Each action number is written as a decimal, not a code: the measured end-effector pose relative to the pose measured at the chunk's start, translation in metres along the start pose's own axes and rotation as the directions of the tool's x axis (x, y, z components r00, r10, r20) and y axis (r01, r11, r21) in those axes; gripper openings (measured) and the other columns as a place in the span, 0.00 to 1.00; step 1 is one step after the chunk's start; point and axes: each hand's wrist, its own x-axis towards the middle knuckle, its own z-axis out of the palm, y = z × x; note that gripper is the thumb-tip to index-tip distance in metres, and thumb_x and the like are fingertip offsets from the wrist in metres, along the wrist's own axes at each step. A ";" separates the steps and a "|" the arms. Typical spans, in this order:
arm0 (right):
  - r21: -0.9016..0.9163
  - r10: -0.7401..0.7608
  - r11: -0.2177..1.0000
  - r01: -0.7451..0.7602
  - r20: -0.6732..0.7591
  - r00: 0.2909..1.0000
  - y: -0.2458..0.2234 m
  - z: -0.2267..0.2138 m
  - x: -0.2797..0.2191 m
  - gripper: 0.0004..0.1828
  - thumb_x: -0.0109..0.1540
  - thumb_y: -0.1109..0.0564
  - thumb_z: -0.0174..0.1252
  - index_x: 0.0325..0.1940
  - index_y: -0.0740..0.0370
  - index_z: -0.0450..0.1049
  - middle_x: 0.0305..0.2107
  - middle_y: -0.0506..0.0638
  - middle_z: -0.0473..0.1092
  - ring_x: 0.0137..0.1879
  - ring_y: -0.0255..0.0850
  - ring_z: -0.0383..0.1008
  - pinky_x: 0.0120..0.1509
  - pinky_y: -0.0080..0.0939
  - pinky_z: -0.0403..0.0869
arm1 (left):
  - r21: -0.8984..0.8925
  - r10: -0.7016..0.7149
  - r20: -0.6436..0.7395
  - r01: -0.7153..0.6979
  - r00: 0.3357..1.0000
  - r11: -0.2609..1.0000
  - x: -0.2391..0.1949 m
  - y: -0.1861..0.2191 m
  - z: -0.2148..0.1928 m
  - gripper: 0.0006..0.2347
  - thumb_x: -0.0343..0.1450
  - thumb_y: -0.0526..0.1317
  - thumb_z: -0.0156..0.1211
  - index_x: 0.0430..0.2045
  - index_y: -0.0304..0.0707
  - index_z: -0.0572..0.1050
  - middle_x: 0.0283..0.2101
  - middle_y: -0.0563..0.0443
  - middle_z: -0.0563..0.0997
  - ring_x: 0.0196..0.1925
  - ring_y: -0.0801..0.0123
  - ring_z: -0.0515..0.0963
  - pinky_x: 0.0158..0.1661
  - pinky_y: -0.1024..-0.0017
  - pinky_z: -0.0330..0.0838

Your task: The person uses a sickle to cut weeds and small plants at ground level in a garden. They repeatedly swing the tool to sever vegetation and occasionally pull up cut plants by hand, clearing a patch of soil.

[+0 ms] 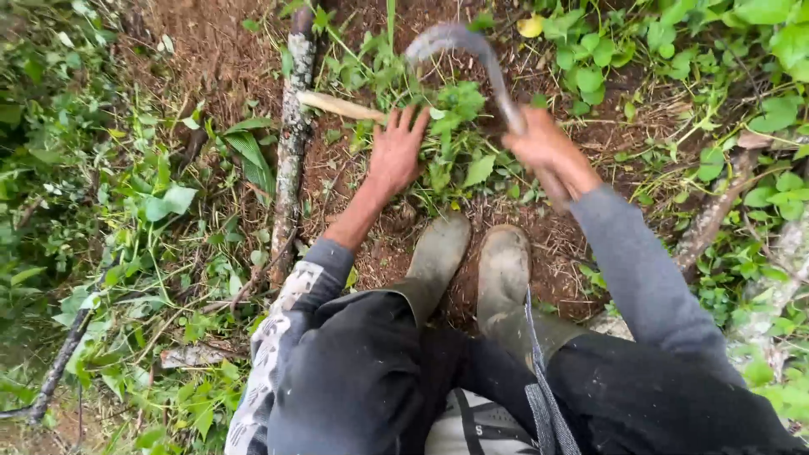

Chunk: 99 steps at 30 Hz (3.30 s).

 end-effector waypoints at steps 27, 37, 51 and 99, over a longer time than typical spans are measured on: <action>0.116 -0.103 0.954 0.275 -0.736 0.669 0.089 -0.008 -0.161 0.13 0.60 0.67 0.63 0.47 0.67 0.70 0.32 0.58 0.69 0.34 0.49 0.70 0.39 0.48 0.70 | 0.325 0.283 0.262 -0.360 0.923 0.875 0.013 0.079 -0.094 0.49 0.51 0.45 0.83 0.68 0.40 0.58 0.69 0.33 0.63 0.65 0.46 0.71 0.67 0.36 0.50; 0.506 0.305 0.861 0.057 -0.603 0.737 0.051 -0.054 -0.190 0.16 0.64 0.71 0.48 0.56 0.75 0.62 0.31 0.54 0.65 0.27 0.37 0.68 0.27 0.33 0.73 | 0.561 0.474 0.432 -0.640 0.767 0.525 0.058 0.181 -0.155 0.12 0.75 0.33 0.50 0.49 0.38 0.78 0.50 0.35 0.80 0.42 0.55 0.86 0.42 0.60 0.83; 0.334 0.224 0.942 -0.023 -0.577 0.785 0.113 -0.013 -0.162 0.16 0.60 0.67 0.57 0.51 0.74 0.68 0.34 0.63 0.67 0.35 0.50 0.72 0.37 0.50 0.71 | 0.612 0.597 0.636 -0.791 0.488 -0.005 0.054 0.274 -0.193 0.17 0.72 0.32 0.59 0.56 0.42 0.74 0.60 0.45 0.77 0.64 0.61 0.74 0.66 0.57 0.65; 0.404 0.232 0.914 -0.011 -0.503 0.833 0.092 -0.030 -0.153 0.12 0.61 0.68 0.55 0.47 0.75 0.66 0.25 0.62 0.67 0.22 0.47 0.70 0.28 0.44 0.72 | 0.021 -0.222 -0.131 0.227 0.966 0.974 0.149 0.000 0.016 0.14 0.78 0.43 0.45 0.36 0.46 0.83 0.30 0.40 0.83 0.38 0.54 0.85 0.41 0.55 0.78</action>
